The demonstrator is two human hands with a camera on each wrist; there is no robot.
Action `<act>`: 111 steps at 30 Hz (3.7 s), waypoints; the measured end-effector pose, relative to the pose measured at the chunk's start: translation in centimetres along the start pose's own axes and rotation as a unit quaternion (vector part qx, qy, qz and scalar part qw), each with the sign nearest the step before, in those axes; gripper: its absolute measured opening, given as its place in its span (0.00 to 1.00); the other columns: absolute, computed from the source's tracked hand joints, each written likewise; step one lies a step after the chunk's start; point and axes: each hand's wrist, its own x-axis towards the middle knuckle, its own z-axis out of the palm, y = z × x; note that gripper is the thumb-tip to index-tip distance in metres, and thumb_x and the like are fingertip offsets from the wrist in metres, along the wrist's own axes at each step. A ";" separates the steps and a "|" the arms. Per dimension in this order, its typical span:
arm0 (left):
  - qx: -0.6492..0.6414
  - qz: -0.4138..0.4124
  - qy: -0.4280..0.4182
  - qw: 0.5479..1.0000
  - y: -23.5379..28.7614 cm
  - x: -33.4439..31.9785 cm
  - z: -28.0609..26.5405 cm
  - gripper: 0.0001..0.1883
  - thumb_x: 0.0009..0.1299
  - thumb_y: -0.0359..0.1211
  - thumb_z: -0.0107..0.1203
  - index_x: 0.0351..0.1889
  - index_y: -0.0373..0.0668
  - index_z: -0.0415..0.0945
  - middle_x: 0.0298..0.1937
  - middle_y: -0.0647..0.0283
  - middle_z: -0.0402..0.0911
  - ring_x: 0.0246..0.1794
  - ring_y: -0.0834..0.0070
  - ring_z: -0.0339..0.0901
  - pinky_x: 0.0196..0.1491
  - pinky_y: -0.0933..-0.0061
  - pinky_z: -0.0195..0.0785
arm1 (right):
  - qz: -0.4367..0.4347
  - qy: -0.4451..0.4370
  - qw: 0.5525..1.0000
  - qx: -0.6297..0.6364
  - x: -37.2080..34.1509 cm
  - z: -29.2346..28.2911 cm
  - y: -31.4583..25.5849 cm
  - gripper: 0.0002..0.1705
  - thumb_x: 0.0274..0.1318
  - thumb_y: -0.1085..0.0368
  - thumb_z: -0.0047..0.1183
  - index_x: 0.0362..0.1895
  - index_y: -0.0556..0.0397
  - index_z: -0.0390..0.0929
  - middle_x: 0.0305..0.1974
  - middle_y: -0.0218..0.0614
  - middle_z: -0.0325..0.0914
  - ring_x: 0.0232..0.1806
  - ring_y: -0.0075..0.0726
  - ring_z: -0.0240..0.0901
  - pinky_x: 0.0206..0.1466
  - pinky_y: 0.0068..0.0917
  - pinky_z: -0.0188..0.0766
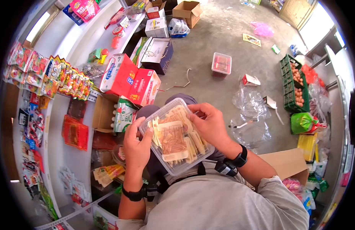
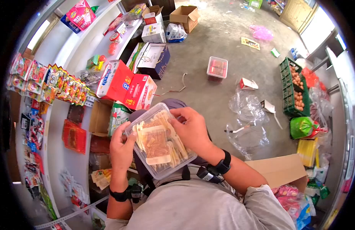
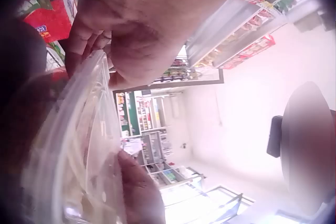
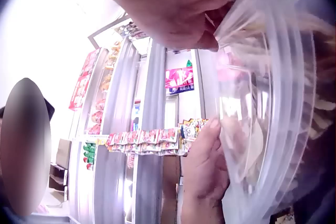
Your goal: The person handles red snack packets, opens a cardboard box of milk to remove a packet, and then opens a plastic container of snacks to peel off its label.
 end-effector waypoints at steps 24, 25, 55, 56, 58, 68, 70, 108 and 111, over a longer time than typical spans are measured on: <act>-0.068 0.120 0.078 0.987 -3.7 -0.9 -4.5 0.17 0.67 0.27 0.65 0.55 0.39 0.80 0.48 0.53 0.80 0.47 0.53 0.80 0.49 0.61 0.75 | 0.145 -0.182 0.961 -0.149 3.6 4.7 -6.9 0.17 0.53 0.68 0.72 0.32 0.51 0.72 0.25 0.23 0.73 0.23 0.19 0.68 0.26 0.23 0.63; -0.072 0.130 0.081 0.986 -3.7 -0.4 -4.3 0.17 0.67 0.27 0.65 0.55 0.39 0.80 0.49 0.53 0.80 0.47 0.53 0.80 0.49 0.60 0.75 | 0.171 -0.175 0.962 -0.122 3.5 4.6 -6.6 0.17 0.54 0.69 0.72 0.33 0.50 0.71 0.25 0.23 0.73 0.23 0.19 0.68 0.26 0.22 0.63; 0.158 0.249 -0.134 0.946 5.1 1.4 4.6 0.32 0.65 0.40 0.64 0.66 0.38 0.74 0.66 0.44 0.76 0.69 0.44 0.71 0.69 0.51 0.65 | -0.094 -0.222 0.967 -0.087 0.0 -2.3 1.8 0.34 0.57 0.68 0.53 0.71 0.53 0.72 0.70 0.47 0.72 0.68 0.47 0.72 0.67 0.40 0.72; 0.157 0.233 -0.141 0.949 5.5 1.6 4.0 0.31 0.65 0.39 0.63 0.65 0.36 0.73 0.66 0.43 0.76 0.67 0.45 0.72 0.68 0.52 0.67 | -0.091 -0.227 0.968 -0.063 -0.3 -1.6 1.3 0.33 0.57 0.65 0.55 0.69 0.54 0.73 0.68 0.50 0.73 0.68 0.54 0.71 0.69 0.45 0.70; 0.158 0.198 -0.142 0.957 5.5 1.5 3.2 0.28 0.66 0.39 0.60 0.60 0.30 0.73 0.62 0.43 0.78 0.65 0.46 0.73 0.67 0.52 0.68 | -0.167 -0.215 0.959 -0.081 0.2 -0.4 1.1 0.31 0.58 0.62 0.55 0.67 0.54 0.74 0.66 0.50 0.74 0.69 0.56 0.70 0.71 0.47 0.68; 0.193 0.012 -0.231 0.954 6.5 1.8 0.6 0.29 0.68 0.38 0.56 0.64 0.29 0.72 0.55 0.38 0.82 0.50 0.48 0.83 0.55 0.56 0.75 | -0.238 -0.099 0.959 -0.118 -0.7 4.5 3.2 0.22 0.71 0.45 0.52 0.50 0.49 0.80 0.47 0.42 0.79 0.61 0.52 0.71 0.73 0.56 0.56; 0.200 -0.006 -0.240 0.950 7.0 1.7 0.6 0.30 0.68 0.38 0.56 0.65 0.29 0.71 0.56 0.38 0.81 0.52 0.48 0.83 0.57 0.56 0.74 | -0.238 -0.093 0.959 -0.122 -0.8 4.5 3.4 0.22 0.71 0.44 0.52 0.50 0.48 0.81 0.43 0.41 0.78 0.57 0.52 0.72 0.73 0.56 0.56; 0.091 0.017 -0.409 0.908 7.1 4.8 -2.7 0.13 0.62 0.35 0.75 0.36 0.39 0.82 0.33 0.63 0.79 0.35 0.73 0.76 0.41 0.70 0.70 | 0.015 -0.298 0.933 -0.200 4.3 0.8 0.0 0.32 0.53 0.43 0.55 0.48 0.59 0.83 0.45 0.54 0.86 0.51 0.59 0.83 0.55 0.51 0.75; 0.133 0.127 -0.478 0.859 8.8 4.6 -4.8 0.15 0.59 0.34 0.75 0.41 0.42 0.85 0.37 0.62 0.83 0.39 0.68 0.80 0.43 0.67 0.73 | 0.004 -0.334 0.905 -0.264 4.7 1.6 -1.4 0.29 0.52 0.48 0.54 0.50 0.57 0.84 0.46 0.56 0.86 0.52 0.59 0.83 0.55 0.50 0.78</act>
